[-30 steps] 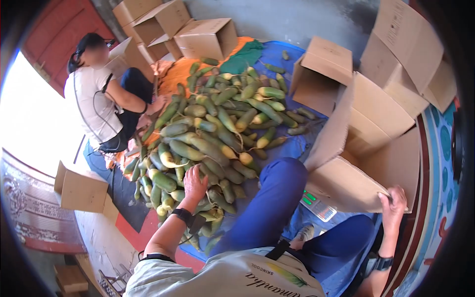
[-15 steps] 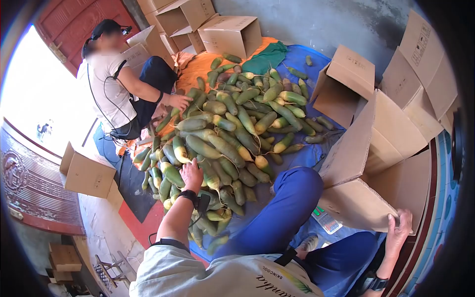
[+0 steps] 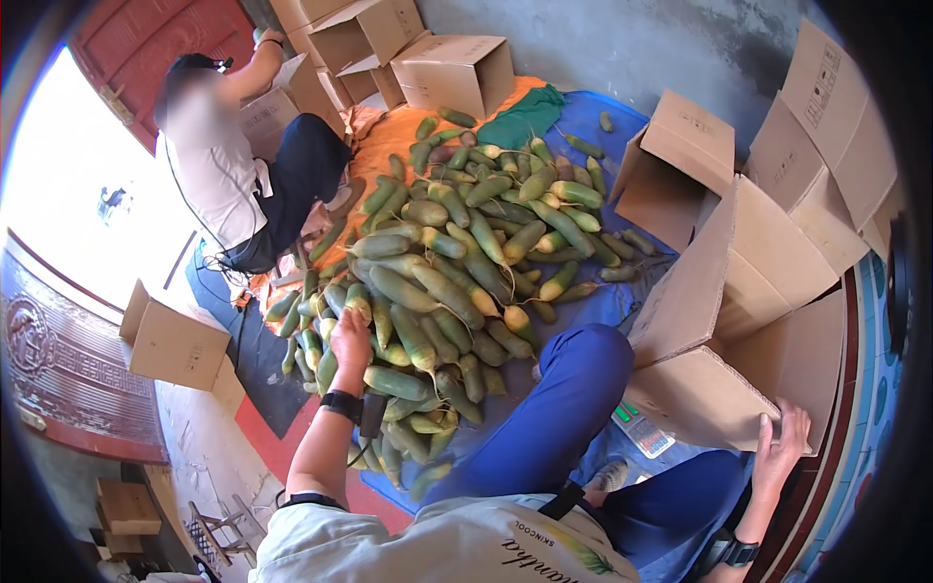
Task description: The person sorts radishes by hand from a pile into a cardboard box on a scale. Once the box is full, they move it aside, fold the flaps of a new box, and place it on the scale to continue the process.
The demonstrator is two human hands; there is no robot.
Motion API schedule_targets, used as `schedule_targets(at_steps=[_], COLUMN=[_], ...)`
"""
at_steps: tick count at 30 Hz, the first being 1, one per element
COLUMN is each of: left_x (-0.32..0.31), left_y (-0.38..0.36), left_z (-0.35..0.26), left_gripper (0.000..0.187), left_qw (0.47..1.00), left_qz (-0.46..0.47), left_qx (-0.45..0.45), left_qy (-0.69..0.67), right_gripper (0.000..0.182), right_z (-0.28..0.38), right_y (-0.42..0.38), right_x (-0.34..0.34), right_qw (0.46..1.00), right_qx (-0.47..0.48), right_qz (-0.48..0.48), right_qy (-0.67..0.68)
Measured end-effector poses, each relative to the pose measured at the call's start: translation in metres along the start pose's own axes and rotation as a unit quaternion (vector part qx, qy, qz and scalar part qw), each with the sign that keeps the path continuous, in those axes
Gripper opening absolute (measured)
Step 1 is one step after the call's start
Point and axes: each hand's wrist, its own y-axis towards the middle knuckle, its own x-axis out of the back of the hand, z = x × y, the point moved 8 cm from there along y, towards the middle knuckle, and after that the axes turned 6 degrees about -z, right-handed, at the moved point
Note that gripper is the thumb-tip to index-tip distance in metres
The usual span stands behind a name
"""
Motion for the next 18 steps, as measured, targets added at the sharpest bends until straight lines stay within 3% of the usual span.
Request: schedule_targets(at_steps=[3,4,6,8,10,11,12,14,16,17,18], left_x=[0.031,0.041,0.050,0.072,0.086,0.094,0.106,0.125,0.148,0.142,0.136], left_y=[0.016,0.020,0.024,0.016,0.005,-0.005,-0.014,-0.038,-0.062,-0.070,-0.080], left_z=[-0.021,-0.035,-0.059,-0.103,-0.151,-0.176,-0.197,-0.247,-0.298,-0.310,-0.324], left_gripper=[0.031,0.031,0.030,0.029,0.028,0.028,0.028,0.026,0.033,0.033,0.033], left_qw=[0.984,0.983,0.926,0.907,0.864,0.817,0.815,0.767,0.823,0.740,0.639], left_qz=[-0.054,-0.056,0.009,0.025,0.104,0.131,0.131,0.208,0.236,0.295,0.348], left_qx=[-0.019,-0.020,0.036,0.058,0.022,0.050,0.047,0.014,-0.131,-0.073,-0.015], left_qy=[-0.171,-0.172,-0.375,-0.416,-0.493,-0.560,-0.563,-0.607,-0.500,-0.601,-0.686], right_gripper=[0.028,0.028,0.030,0.030,0.030,0.032,0.034,0.044,0.056,0.071,0.071], right_z=[-0.001,0.003,0.020,0.037,0.053,0.068,0.084,0.118,0.155,0.171,0.179], right_y=[0.001,0.003,0.008,0.012,0.014,0.016,0.017,0.018,0.018,0.017,0.015], right_x=[-0.001,-0.001,0.011,0.019,0.022,0.022,0.024,0.021,0.020,0.015,0.012], right_qw=[1.000,1.000,0.998,0.997,0.990,0.984,0.977,0.963,0.945,0.934,0.934], right_qx=[-0.012,-0.011,0.008,0.002,-0.021,-0.021,-0.019,0.015,0.068,0.106,0.109], right_qz=[-0.010,-0.012,-0.067,-0.070,-0.057,-0.040,-0.023,0.020,0.053,0.083,0.079], right_qy=[0.012,0.012,-0.007,0.037,0.130,0.172,0.213,0.267,0.314,0.332,0.331])
